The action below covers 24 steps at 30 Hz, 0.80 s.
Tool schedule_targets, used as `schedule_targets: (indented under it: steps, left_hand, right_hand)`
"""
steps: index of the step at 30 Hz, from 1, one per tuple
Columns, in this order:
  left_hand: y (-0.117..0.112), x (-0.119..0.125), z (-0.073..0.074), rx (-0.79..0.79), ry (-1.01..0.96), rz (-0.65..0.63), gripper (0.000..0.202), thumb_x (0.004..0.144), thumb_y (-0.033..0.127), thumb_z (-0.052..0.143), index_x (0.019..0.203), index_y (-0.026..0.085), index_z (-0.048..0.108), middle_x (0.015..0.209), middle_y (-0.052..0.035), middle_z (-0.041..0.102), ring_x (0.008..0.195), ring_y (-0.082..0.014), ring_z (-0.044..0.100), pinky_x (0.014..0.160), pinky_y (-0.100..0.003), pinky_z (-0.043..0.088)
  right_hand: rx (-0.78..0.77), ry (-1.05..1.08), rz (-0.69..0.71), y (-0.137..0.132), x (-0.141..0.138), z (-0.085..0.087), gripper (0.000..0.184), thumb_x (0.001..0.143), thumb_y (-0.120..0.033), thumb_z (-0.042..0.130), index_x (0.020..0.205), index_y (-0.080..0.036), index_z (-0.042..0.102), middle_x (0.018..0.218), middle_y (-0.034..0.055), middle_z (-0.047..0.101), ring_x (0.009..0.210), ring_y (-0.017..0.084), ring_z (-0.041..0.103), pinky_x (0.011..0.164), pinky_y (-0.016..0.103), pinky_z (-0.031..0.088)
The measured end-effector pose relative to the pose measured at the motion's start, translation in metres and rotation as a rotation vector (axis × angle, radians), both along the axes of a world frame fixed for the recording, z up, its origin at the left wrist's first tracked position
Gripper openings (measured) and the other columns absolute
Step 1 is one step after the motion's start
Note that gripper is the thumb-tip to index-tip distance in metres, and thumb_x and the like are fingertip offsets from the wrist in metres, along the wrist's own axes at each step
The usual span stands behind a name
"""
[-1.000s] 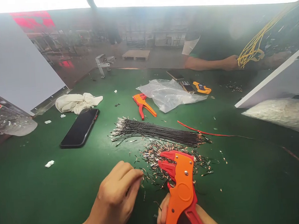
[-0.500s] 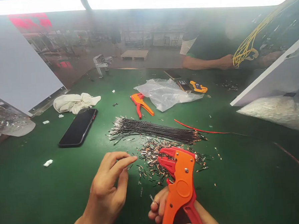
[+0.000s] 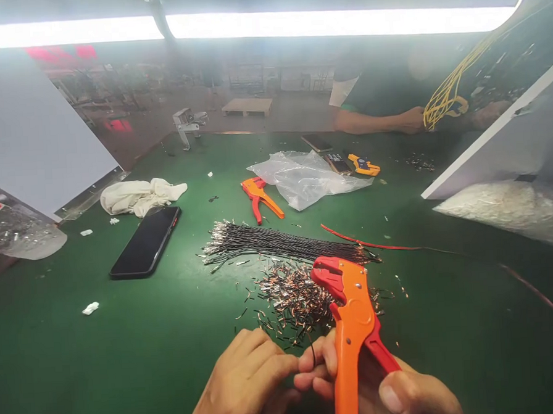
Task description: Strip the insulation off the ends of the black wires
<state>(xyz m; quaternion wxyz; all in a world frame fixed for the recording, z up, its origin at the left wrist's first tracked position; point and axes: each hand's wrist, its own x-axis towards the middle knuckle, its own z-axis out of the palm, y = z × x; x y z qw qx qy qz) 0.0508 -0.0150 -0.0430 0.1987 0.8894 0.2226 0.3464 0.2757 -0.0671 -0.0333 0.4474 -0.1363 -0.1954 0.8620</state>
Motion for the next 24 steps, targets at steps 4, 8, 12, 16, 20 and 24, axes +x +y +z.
schedule_targets:
  steps: [4,8,12,16,20,24]
  left_hand:
    - [-0.006,0.003,-0.006,0.042,-0.091,0.048,0.022,0.106,0.022,0.043,0.088,0.020,0.055,0.061,0.0008,0.056,0.059,-0.0152,0.049,0.053,-0.028,0.033]
    - [-0.010,0.000,0.001,-0.029,-0.085,0.025,0.018,0.100,0.012,0.047,0.087,0.019,0.055,0.061,0.0009,0.054,0.057,-0.0140,0.048,0.052,-0.026,0.036]
    - [-0.003,-0.006,0.020,-0.178,-0.088,0.118,0.017,0.095,0.004,0.052,0.095,0.018,0.061,0.070,-0.0001,0.061,0.062,-0.0116,0.057,0.056,-0.021,0.047]
    - [0.007,-0.010,0.030,-0.151,-0.138,0.240,0.016,0.093,0.006,0.058,0.097,0.019,0.064,0.071,0.0030,0.063,0.060,-0.0082,0.059,0.058,-0.016,0.050]
    - [0.008,-0.013,0.030,-0.132,-0.137,0.246,0.018,0.094,0.006,0.056,0.102,0.019,0.065,0.070,0.0031,0.060,0.060,-0.0087,0.057,0.057,-0.016,0.048]
    - [0.004,-0.016,0.029,-0.218,-0.160,0.295,0.016,0.096,0.009,0.049,0.093,0.021,0.060,0.071,0.0025,0.053,0.061,-0.0100,0.051,0.056,-0.020,0.043]
  right_hand:
    - [0.022,-0.045,0.008,0.000,-0.007,0.006,0.043,0.069,-0.026,0.074,0.111,-0.016,0.078,0.126,0.0099,0.074,0.126,0.028,0.063,0.116,0.034,0.042]
    - [-0.006,-0.088,0.025,-0.002,-0.005,0.013,0.043,0.068,-0.030,0.078,0.109,-0.021,0.079,0.127,0.0066,0.073,0.128,0.028,0.063,0.110,0.032,0.047]
    - [0.004,-0.106,-0.026,-0.005,-0.001,0.013,0.047,0.073,-0.027,0.077,0.120,-0.024,0.072,0.132,0.0078,0.070,0.123,0.032,0.065,0.107,0.051,0.048]
    - [0.026,0.008,-0.069,-0.008,-0.011,-0.010,0.039,0.075,-0.024,0.078,0.111,-0.018,0.069,0.097,0.0043,0.070,0.091,0.022,0.068,0.091,0.044,0.051]
    - [0.017,0.089,-0.006,-0.013,-0.030,-0.044,0.064,0.058,-0.034,0.095,0.113,-0.023,0.065,0.088,-0.0017,0.062,0.071,0.011,0.051,0.069,0.023,0.041]
    - [-0.081,0.103,0.007,-0.017,-0.036,-0.052,0.069,0.053,-0.039,0.094,0.114,-0.022,0.066,0.086,-0.0006,0.064,0.071,0.012,0.050,0.071,0.024,0.041]
